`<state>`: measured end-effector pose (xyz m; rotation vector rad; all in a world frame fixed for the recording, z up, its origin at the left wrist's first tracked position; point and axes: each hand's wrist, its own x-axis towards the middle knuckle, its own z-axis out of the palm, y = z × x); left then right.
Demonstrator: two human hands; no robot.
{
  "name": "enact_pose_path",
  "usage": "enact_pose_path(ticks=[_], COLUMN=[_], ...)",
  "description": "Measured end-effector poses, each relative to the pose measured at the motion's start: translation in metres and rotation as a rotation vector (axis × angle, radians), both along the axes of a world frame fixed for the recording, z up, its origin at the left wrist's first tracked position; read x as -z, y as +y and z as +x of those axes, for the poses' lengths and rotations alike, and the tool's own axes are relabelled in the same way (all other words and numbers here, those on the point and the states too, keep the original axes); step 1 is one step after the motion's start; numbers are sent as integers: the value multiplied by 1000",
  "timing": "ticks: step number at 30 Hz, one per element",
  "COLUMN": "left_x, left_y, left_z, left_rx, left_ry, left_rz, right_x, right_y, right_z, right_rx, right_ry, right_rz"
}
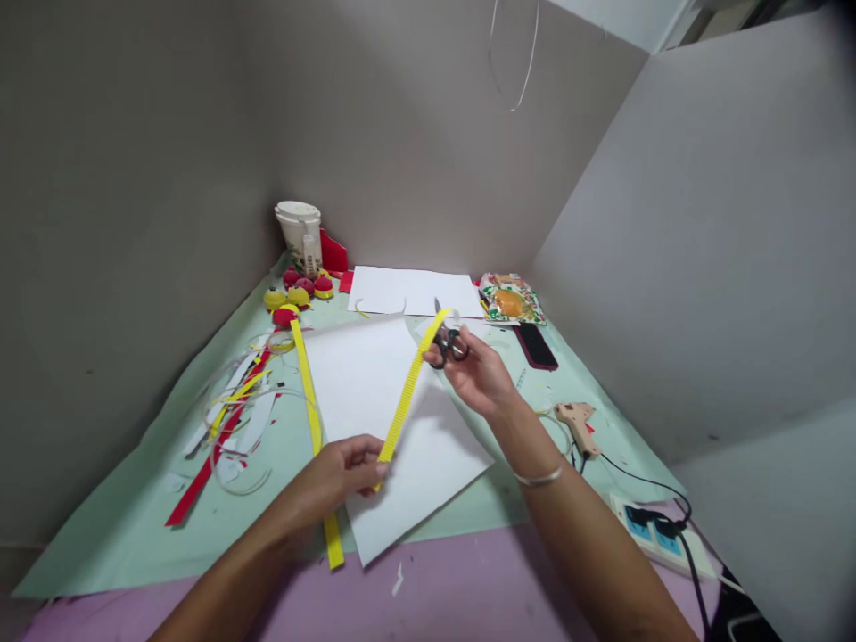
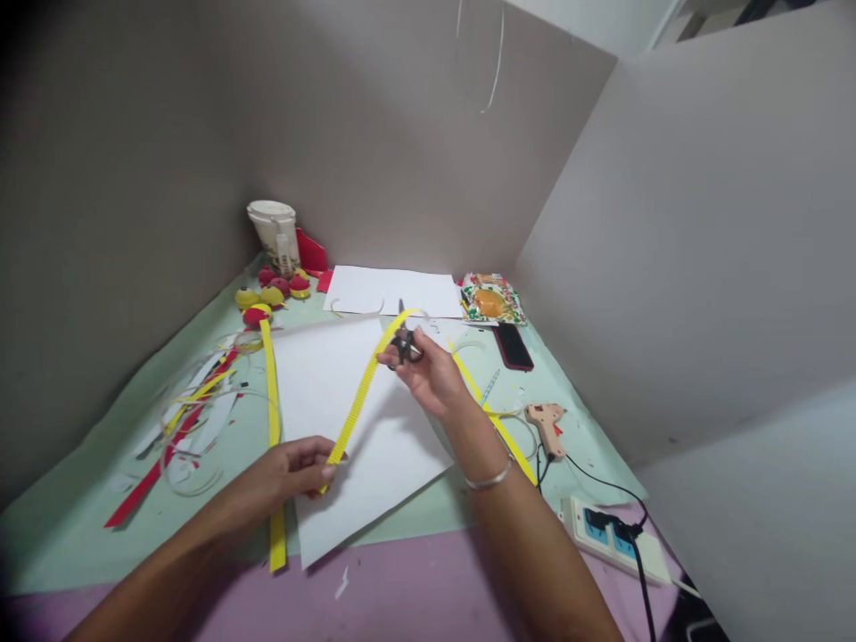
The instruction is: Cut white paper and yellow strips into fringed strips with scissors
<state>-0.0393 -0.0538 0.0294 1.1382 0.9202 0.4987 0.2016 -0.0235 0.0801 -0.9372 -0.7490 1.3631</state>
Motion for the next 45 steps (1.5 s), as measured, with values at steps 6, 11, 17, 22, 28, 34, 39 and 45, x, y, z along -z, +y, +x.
enact_pose_path(ticks=[6,11,17,22,28,34,39,45], left_x=[1,-18,-27,-26,-87,-178,-166,-32], left_y=[-24,-21,-4,-3,56,133,114,60], left_z=[23,20,22,26,20,32,48,55], left_rx=[-55,-80,-280,-208,-395,-505,-522,-399], left_ry=[-131,-215,-169,-185,-454,-517,-524,-162], left_rz=[-157,-18,140,-11,299,756,991,204], right_x=[33,60,68,73,80,84,88,89], right_y=[22,7,-28,-62,-78,-79,-81,-82], right_z=[-24,-9,1,-4,-12,-16,-15,-15], right_rx=[42,119,194,149,99,89,87,106], right_ry=[-197,-182,-39,8,-36,-107,-119,-72], right_rz=[-173,-282,-265,-242,-217,-206,-184,-185])
